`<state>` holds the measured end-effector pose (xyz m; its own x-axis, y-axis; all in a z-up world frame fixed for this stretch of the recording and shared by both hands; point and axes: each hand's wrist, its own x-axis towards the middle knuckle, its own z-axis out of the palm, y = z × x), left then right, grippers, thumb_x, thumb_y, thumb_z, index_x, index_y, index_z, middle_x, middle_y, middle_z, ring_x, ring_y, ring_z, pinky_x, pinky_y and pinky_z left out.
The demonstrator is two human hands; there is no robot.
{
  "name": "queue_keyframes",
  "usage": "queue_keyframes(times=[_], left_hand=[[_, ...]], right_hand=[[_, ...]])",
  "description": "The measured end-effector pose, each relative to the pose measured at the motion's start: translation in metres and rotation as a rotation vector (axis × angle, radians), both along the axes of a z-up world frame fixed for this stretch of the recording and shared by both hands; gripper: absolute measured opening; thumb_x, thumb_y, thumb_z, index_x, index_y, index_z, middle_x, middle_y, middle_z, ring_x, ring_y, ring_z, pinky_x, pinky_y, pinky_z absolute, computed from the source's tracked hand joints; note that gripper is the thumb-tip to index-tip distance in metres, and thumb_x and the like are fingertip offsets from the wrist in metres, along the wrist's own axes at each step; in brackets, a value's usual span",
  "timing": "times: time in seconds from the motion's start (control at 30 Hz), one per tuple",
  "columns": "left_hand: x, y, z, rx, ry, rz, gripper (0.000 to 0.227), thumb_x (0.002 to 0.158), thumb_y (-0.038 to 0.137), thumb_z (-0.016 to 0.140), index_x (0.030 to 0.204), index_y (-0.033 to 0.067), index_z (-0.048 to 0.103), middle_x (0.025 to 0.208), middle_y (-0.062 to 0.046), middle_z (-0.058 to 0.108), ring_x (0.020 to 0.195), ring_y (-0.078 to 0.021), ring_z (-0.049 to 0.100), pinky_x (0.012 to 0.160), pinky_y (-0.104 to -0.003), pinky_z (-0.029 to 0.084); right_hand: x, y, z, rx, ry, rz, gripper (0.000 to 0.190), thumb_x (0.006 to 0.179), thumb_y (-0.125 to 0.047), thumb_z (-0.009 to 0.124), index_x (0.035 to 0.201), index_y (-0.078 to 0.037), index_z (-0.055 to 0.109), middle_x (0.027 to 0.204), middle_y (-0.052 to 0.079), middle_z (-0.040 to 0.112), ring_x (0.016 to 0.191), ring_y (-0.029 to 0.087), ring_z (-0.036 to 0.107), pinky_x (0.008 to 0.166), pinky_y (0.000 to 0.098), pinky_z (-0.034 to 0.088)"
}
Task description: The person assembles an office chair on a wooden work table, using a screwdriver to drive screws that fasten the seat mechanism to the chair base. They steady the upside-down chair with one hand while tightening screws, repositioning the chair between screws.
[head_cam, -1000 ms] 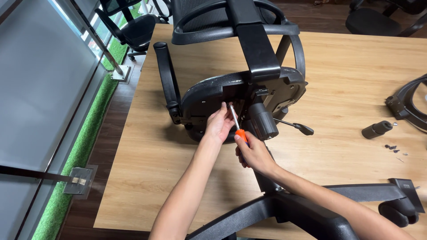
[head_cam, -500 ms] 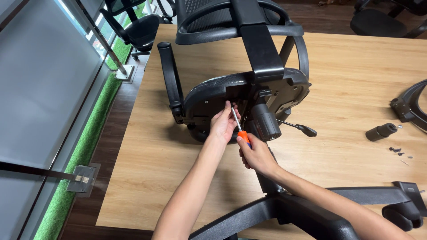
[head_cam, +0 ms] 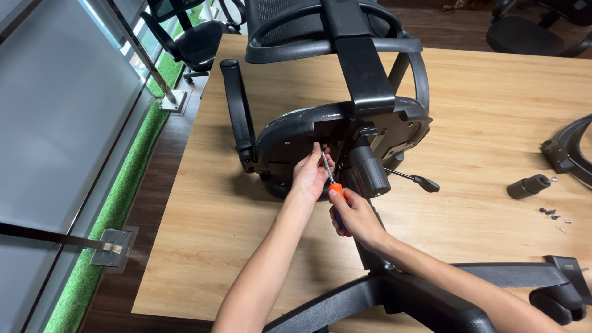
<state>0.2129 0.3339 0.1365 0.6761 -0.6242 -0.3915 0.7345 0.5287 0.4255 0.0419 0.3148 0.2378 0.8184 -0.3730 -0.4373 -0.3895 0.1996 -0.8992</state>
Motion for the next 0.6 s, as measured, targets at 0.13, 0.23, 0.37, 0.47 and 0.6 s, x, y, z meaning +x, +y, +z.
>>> queue_keyframes(times=[0.13, 0.23, 0.37, 0.47, 0.6], left_hand=[[0.001, -0.002, -0.009, -0.015, -0.028, -0.01, 0.036, 0.094, 0.03, 0.074, 0.106, -0.0032, 0.067, 0.091, -0.009, 0.065, 0.076, -0.0181, 0.061, 0.071, -0.032, 0.055], [0.001, 0.001, -0.006, -0.031, -0.008, -0.018, 0.035, 0.093, 0.028, 0.073, 0.107, -0.0028, 0.066, 0.096, -0.009, 0.067, 0.081, -0.0165, 0.062, 0.075, -0.032, 0.056], [-0.001, 0.004, 0.0, -0.095, -0.048, -0.077, 0.035, 0.095, 0.029, 0.072, 0.109, -0.0023, 0.066, 0.099, -0.009, 0.068, 0.086, -0.0178, 0.062, 0.079, -0.033, 0.056], [-0.003, 0.009, 0.002, -0.118, -0.112, -0.14, 0.029, 0.098, 0.027, 0.069, 0.109, 0.0005, 0.066, 0.101, -0.009, 0.068, 0.091, -0.0181, 0.064, 0.083, -0.035, 0.056], [0.002, 0.012, -0.011, 0.044, -0.23, -0.153, 0.023, 0.104, 0.026, 0.061, 0.112, 0.0039, 0.065, 0.102, -0.005, 0.068, 0.092, -0.0166, 0.064, 0.082, -0.034, 0.056]], right_hand=[[-0.001, 0.0, -0.002, 0.034, -0.012, -0.007, 0.033, 0.103, -0.039, 0.052, 0.097, -0.007, 0.055, 0.07, 0.003, 0.057, 0.052, 0.011, 0.053, 0.043, 0.0264, 0.042], [0.001, 0.0, 0.0, 0.073, -0.014, -0.014, 0.034, 0.103, -0.04, 0.051, 0.098, -0.007, 0.055, 0.07, 0.004, 0.057, 0.053, 0.011, 0.053, 0.044, 0.0262, 0.042], [0.001, -0.003, -0.006, 0.159, -0.029, -0.037, 0.025, 0.099, -0.032, 0.058, 0.102, -0.007, 0.055, 0.07, 0.004, 0.058, 0.055, 0.011, 0.054, 0.047, 0.0269, 0.044], [0.001, -0.005, -0.011, 0.127, -0.062, -0.022, 0.021, 0.096, -0.024, 0.063, 0.104, -0.006, 0.057, 0.071, 0.004, 0.059, 0.056, 0.012, 0.056, 0.052, 0.0271, 0.046], [0.0, -0.006, -0.015, 0.102, -0.047, 0.007, 0.021, 0.096, -0.022, 0.064, 0.107, -0.004, 0.061, 0.074, 0.003, 0.058, 0.058, 0.01, 0.056, 0.053, 0.0267, 0.047]])
